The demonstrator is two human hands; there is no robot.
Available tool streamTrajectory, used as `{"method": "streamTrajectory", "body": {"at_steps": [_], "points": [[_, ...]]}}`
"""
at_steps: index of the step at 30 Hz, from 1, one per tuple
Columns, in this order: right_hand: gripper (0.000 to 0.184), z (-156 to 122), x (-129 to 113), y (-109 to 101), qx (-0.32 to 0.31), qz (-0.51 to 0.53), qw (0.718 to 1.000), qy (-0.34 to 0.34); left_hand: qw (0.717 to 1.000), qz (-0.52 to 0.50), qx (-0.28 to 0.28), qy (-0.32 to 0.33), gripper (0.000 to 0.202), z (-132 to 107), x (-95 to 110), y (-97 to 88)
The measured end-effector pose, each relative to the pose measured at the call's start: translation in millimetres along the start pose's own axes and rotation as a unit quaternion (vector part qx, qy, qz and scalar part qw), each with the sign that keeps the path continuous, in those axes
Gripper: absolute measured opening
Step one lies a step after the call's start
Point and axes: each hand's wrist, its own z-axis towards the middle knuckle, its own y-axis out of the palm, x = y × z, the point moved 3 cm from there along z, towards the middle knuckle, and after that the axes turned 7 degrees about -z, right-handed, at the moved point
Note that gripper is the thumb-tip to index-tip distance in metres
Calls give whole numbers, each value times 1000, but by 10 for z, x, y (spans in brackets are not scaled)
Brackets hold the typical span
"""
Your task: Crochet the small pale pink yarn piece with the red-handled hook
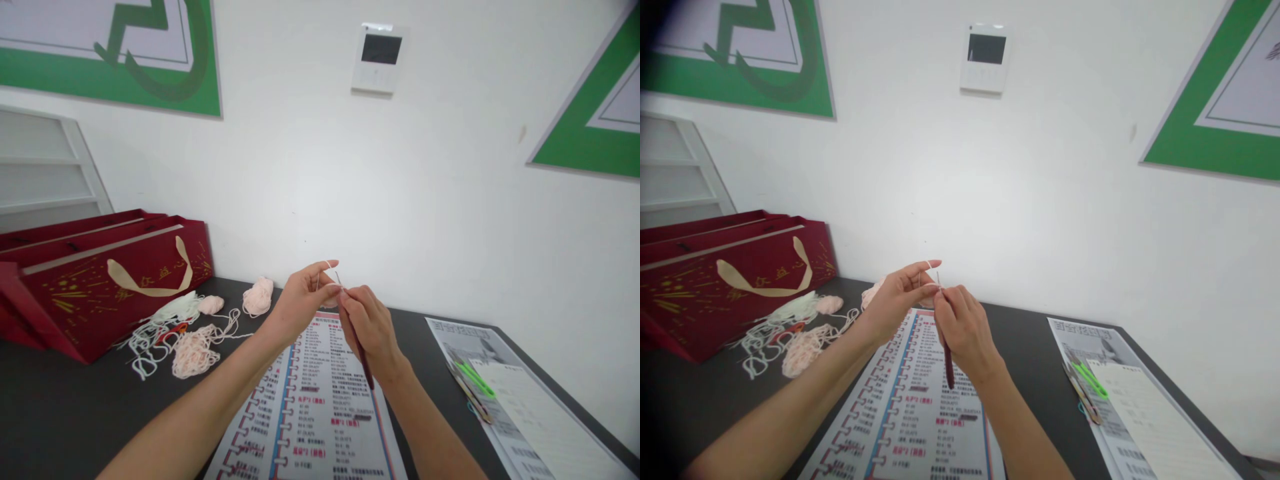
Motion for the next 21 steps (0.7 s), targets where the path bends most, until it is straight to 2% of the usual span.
{"method": "streamTrajectory", "body": {"at_steps": [4, 5, 7, 8, 10, 12, 13, 14, 15, 18, 19, 20, 21], "points": [[18, 66, -88, -108, -3, 79, 995, 58, 995, 78, 11, 63, 46, 11, 74, -45], [16, 77, -86, -137, -1, 109, 990, 90, 993, 87, 9, 73, 45, 10, 90, -52], [12, 89, -41, -171, 4, 174, 965, 195, 990, 107, -2, 90, 40, 4, 109, -60], [11, 88, -6, -174, 11, 220, 940, 259, 988, 117, -8, 98, 38, -1, 111, -62], [17, 78, 58, -147, 29, 340, 861, 376, 984, 139, -19, 110, 36, -12, 106, -64], [23, 76, 90, -107, 42, 450, 776, 439, 981, 152, -28, 114, 35, -20, 98, -66], [23, 78, 97, -98, 42, 480, 752, 449, 981, 153, -30, 113, 34, -22, 98, -69], [22, 78, 102, -101, 39, 485, 749, 450, 982, 150, -32, 110, 34, -23, 102, -72], [20, 77, 105, -117, 32, 470, 764, 442, 983, 145, -31, 107, 34, -22, 111, -77], [12, 65, 110, -196, 12, 384, 837, 390, 986, 127, -24, 104, 31, -17, 156, -92], [10, 62, 114, -214, 10, 374, 847, 377, 987, 124, -23, 103, 30, -16, 172, -93], [11, 61, 123, -223, 12, 384, 845, 371, 987, 122, -24, 102, 29, -15, 185, -92], [12, 65, 135, -219, 17, 413, 831, 372, 987, 121, -26, 100, 28, -16, 195, -87]]}}
